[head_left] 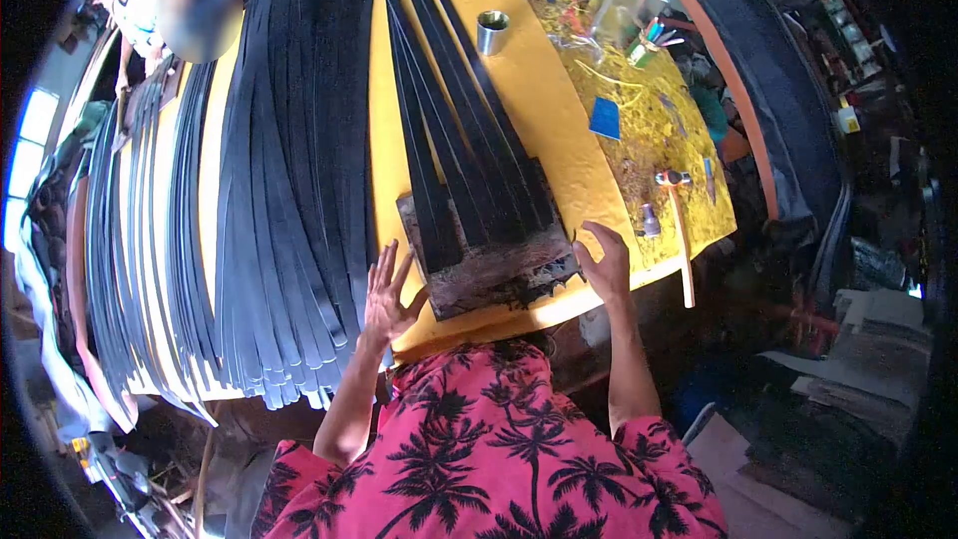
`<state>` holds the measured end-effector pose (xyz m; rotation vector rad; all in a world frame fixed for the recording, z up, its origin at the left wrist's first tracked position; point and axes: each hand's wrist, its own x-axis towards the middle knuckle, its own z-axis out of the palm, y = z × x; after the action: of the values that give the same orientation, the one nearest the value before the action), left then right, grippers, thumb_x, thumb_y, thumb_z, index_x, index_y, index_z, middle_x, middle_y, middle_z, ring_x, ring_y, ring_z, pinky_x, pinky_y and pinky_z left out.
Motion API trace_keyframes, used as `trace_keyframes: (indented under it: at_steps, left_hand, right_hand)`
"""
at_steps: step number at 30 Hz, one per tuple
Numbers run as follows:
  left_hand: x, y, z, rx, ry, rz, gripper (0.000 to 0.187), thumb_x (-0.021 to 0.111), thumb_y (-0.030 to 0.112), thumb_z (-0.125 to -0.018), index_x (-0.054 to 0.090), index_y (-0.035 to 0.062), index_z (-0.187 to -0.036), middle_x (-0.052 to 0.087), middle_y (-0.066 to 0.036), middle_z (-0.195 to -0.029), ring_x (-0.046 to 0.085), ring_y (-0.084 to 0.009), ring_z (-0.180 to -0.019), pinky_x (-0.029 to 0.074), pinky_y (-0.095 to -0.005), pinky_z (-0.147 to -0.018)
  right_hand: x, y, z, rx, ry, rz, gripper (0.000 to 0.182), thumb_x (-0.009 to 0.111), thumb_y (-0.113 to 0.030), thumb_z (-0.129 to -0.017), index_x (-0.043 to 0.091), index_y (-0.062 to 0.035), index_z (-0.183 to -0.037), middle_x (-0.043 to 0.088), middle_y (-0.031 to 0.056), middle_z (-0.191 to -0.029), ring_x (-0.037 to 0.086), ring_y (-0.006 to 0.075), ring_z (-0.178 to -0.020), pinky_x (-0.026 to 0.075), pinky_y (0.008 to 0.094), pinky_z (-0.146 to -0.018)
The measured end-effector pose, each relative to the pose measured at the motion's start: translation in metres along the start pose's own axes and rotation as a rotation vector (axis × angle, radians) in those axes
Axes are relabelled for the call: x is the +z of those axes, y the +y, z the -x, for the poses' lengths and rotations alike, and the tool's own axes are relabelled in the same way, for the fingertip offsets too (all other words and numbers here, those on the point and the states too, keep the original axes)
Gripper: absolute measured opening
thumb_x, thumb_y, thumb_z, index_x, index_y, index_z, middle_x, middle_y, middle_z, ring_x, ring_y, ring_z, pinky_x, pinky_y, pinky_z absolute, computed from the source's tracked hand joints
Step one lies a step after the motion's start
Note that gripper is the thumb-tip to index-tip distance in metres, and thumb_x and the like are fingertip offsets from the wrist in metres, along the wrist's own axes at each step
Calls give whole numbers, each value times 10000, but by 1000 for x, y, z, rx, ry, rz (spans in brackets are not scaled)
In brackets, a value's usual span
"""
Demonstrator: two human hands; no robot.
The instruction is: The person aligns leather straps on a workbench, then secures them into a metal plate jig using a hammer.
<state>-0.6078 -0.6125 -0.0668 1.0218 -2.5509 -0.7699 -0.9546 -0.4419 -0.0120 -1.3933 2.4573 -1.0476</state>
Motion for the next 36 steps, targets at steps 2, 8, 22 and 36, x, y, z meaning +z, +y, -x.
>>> trace_keyframes:
  at_steps: [2, 8, 22, 36]
  left_hand:
    - [6, 12, -12, 15, -46, -95, 712, 688, 402, -839, 412, 171, -1453, 227, -179, -1566, 244, -375, -1435, 219, -562, -1136]
    - [24, 27, -26, 21, -50, -157, 621, 589, 431, -898, 421, 207, -1453, 201, -168, -1577, 207, -367, -1450, 172, -597, -1139]
    - [53, 59, -1, -209, 130, -182, 645, 598, 358, -917, 370, 134, -1477, 235, -215, -1553, 266, -414, -1416, 246, -624, -1093]
    - [130, 229, -95, -143, -13, 627, 364, 618, 250, -945, 618, -25, -1183, 702, -161, -1010, 681, -227, -907, 546, -337, -789]
  right_hand:
    - [6, 8, 5, 50, -62, -18, 349, 722, -146, -789, 655, -13, -1105, 666, 185, -1110, 617, 338, -1070, 476, 412, -946]
    - [-9, 29, 8, 70, -74, -125, 320, 703, -148, -819, 651, -6, -1101, 664, 178, -1116, 612, 332, -1078, 466, 404, -951]
    - [-74, 178, -14, 372, 59, -94, 316, 677, -218, -875, 642, -25, -1123, 650, 166, -1057, 626, 315, -1005, 492, 433, -882]
    - [-49, 207, -48, 280, -32, 122, 526, 693, -197, -821, 506, -6, -1274, 561, 243, -1172, 546, 414, -1093, 448, 485, -921]
